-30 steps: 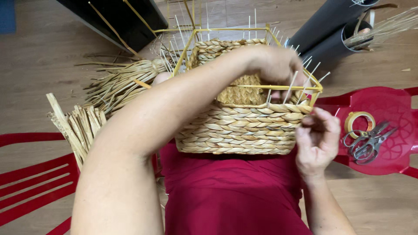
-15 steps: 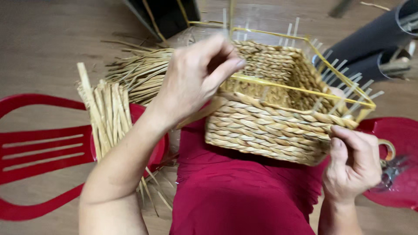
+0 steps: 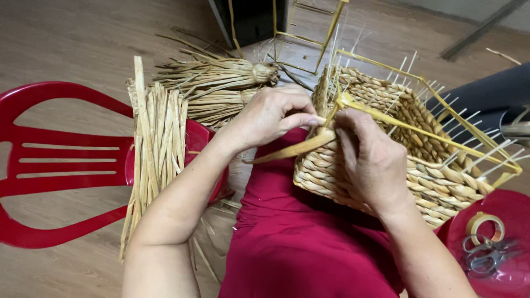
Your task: The person weaves a rectangular basket using dried palm leaves and a yellow metal frame. They interlace the leaves through vertical spokes, periodically adjusting the basket's position and pulling the weave tight to maintain the structure.
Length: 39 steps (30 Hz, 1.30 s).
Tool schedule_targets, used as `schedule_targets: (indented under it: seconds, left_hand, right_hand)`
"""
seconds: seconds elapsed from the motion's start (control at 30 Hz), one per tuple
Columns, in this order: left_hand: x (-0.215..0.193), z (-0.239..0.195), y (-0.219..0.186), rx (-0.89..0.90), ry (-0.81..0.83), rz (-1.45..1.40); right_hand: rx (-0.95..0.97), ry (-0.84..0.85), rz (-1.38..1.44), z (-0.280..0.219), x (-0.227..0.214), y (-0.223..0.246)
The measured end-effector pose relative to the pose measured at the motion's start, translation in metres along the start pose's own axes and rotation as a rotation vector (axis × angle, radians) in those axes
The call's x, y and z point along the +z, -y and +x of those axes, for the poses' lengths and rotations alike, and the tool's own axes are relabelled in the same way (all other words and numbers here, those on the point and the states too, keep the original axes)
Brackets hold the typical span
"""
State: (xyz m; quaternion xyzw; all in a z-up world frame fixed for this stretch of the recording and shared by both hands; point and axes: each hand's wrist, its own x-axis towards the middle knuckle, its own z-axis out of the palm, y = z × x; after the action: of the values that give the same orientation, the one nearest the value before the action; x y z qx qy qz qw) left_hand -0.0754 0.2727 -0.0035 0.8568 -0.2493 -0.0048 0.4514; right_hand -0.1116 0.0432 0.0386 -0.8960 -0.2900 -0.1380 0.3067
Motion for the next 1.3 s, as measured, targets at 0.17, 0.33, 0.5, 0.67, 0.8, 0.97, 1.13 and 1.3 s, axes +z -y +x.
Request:
schedule_targets:
  seconds: [0.17, 0.33, 0.5, 0.67, 0.8, 0.97, 1.13, 1.3]
  left_hand:
    - [-0.009, -0.025, 0.002, 0.067, -0.241, 0.195]
    - [-0.025, -0.065, -0.019, -0.143, -0.535, 0.178]
    - [0.016, -0.072, -0.037, -0.139, -0.37, 0.107]
    - [0.038, -0.056, -0.044, -0.338, -0.122, -0.151]
    - [0.016, -0.044, -0.044, 0.031, -0.276, 0.179]
    - [0.006, -0.027, -0.032, 0.123, -0.248, 0.265]
    - [0.016, -0.041, -0.03, 0.035, -0.25, 0.152]
    - [0.013, -0.028, -0.031, 0.203, -0.276, 0.185]
  right_hand:
    - [0.14, 0.014, 0.118, -0.001, 0.011, -0.006]
    - [0.161, -0.013, 0.119, -0.006, 0.015, -0.005]
    - [0.225, -0.007, 0.231, -0.009, 0.016, -0.004]
    - [0.278, 0.005, 0.253, -0.009, 0.016, -0.004]
    - [0.289, 0.022, 0.29, -0.011, 0.013, -0.005]
    - [0.319, 0.029, 0.289, -0.011, 0.012, -0.005]
    - [0.337, 0.028, 0.306, -0.012, 0.013, -0.004]
    - [0.364, 0.046, 0.289, -0.013, 0.013, -0.005]
